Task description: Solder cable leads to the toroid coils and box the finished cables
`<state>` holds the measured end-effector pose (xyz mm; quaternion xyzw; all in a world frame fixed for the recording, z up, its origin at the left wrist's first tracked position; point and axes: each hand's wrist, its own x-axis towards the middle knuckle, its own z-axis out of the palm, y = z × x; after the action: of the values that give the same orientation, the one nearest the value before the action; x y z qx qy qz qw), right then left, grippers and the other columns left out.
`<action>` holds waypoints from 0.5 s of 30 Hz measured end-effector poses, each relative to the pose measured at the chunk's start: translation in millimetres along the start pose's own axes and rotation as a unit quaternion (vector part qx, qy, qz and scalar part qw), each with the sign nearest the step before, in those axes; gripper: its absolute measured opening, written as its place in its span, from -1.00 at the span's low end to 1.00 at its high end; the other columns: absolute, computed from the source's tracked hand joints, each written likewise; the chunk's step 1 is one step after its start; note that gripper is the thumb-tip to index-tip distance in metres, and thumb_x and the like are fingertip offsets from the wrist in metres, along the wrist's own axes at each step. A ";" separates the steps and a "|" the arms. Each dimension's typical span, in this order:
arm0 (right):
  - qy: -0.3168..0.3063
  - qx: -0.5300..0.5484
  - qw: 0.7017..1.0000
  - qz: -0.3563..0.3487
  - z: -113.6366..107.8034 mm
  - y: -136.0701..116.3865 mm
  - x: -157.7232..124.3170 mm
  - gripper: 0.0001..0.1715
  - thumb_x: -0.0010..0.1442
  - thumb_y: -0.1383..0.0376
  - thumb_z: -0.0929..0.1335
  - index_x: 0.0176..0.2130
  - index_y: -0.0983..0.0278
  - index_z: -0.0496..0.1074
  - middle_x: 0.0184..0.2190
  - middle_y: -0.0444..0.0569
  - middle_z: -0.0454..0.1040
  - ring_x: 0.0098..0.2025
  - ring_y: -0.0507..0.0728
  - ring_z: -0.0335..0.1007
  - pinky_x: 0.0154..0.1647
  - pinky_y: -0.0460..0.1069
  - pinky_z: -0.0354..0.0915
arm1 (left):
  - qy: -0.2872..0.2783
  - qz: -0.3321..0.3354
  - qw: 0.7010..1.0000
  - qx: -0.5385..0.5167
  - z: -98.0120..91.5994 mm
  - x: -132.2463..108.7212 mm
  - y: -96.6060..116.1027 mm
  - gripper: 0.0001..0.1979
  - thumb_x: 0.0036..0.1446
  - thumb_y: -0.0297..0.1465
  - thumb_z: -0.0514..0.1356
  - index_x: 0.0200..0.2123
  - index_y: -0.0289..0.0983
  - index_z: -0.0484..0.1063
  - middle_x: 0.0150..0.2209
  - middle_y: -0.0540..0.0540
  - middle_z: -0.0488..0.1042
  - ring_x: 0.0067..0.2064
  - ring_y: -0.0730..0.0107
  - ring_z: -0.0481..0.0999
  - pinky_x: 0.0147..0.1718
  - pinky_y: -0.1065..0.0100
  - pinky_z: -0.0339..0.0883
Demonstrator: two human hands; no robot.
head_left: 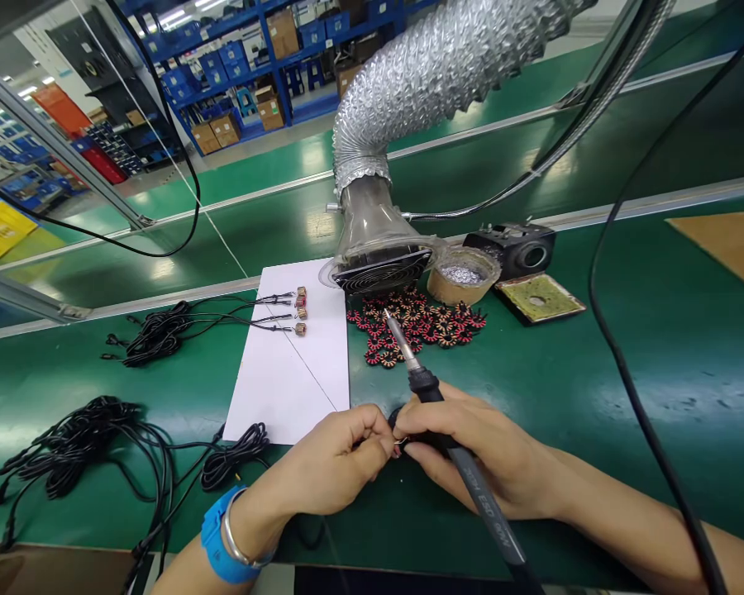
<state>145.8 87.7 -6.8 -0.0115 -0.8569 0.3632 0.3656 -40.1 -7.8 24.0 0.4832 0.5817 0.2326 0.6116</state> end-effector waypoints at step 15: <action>0.070 -0.094 0.993 0.016 14.6 -8.8 -1.6 -0.70 0.17 0.58 0.26 -0.14 0.28 0.32 -0.44 -0.07 0.42 -0.41 0.07 0.29 -0.35 0.00 0.31 | 0.047 0.047 0.998 0.010 0.7 7.8 -1.7 -0.86 0.22 -0.39 0.03 -0.39 -0.27 0.27 -0.50 0.10 0.16 -0.46 0.52 0.10 -0.49 0.45 0.02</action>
<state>139.9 71.8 -9.1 -0.0846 -0.8591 0.2852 0.4166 -38.3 -2.2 18.6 0.5041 0.5889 0.2777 0.5674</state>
